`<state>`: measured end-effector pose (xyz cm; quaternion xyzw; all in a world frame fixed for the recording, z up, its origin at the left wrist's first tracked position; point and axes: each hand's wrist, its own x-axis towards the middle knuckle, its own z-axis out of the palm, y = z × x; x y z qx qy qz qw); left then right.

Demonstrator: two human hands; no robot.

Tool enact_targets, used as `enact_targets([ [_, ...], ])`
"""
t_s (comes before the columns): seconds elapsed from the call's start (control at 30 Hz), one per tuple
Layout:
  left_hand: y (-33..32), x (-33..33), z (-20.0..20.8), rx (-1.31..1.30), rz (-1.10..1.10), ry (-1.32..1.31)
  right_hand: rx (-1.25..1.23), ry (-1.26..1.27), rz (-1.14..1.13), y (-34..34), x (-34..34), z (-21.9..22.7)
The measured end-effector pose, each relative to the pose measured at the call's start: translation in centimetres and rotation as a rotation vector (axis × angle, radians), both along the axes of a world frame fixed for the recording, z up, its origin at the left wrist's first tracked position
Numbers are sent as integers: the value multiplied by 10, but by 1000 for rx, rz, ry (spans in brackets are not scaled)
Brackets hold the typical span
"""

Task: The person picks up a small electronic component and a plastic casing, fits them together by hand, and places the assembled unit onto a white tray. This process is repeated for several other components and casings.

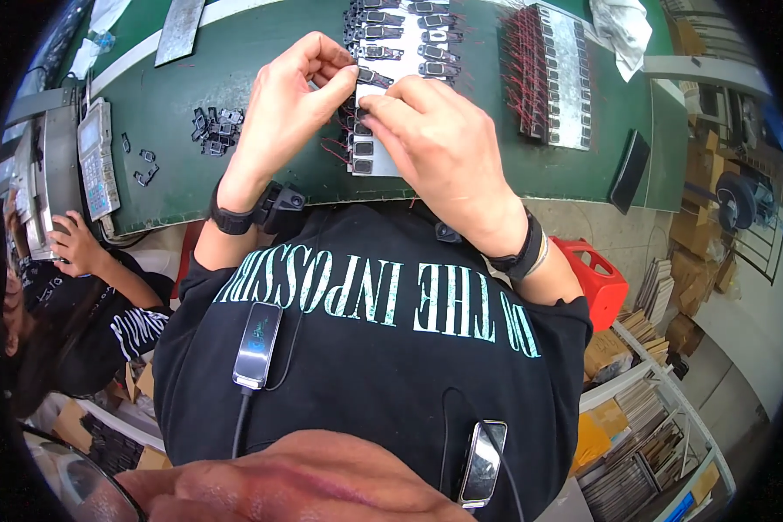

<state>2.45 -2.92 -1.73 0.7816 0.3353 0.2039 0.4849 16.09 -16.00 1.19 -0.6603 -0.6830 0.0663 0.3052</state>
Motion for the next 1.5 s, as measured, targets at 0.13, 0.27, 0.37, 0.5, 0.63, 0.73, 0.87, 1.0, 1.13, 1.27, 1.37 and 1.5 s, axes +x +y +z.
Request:
enact_targets([
  [0.13, -9, 2, -8, 262, 27, -36, -9, -44, -1, 1, -6, -3],
  [0.27, -10, -3, -1, 336, -43, -5, -66, -48, -15, 3, -10, -2],
  [0.37, -6, -2, -8, 347, -15, -11, -141, -35, -43, 7, -11, 0],
  [0.5, -2, -9, -10, 422, 117, -127, -198, 2, 33, 15, -8, 1],
  [0.63, -2, -50, -8, 322, 225, -173, -232, 54, 36, 13, -10, 7],
  [0.73, -8, -89, -24, 241, 340, -123, -248, 17, 23, 10, -9, 9],
  [0.87, -5, -147, -39, 137, 507, 154, -263, 164, -12, 12, -14, 14],
  [1.0, -1, -164, -23, 134, 361, 276, -136, 269, 104, 18, 6, 17],
  [1.13, -7, -178, -23, 416, -25, 383, -215, 752, -98, 7, 13, 29],
  [1.27, -15, -184, -13, 567, -128, 399, -215, 812, -77, 0, 28, 28],
  [1.37, -5, -163, -15, 656, -158, 455, -232, 854, -72, 1, 30, 32],
  [1.5, 11, -154, -28, 745, -251, 464, -277, 886, -40, 2, 28, 31],
])
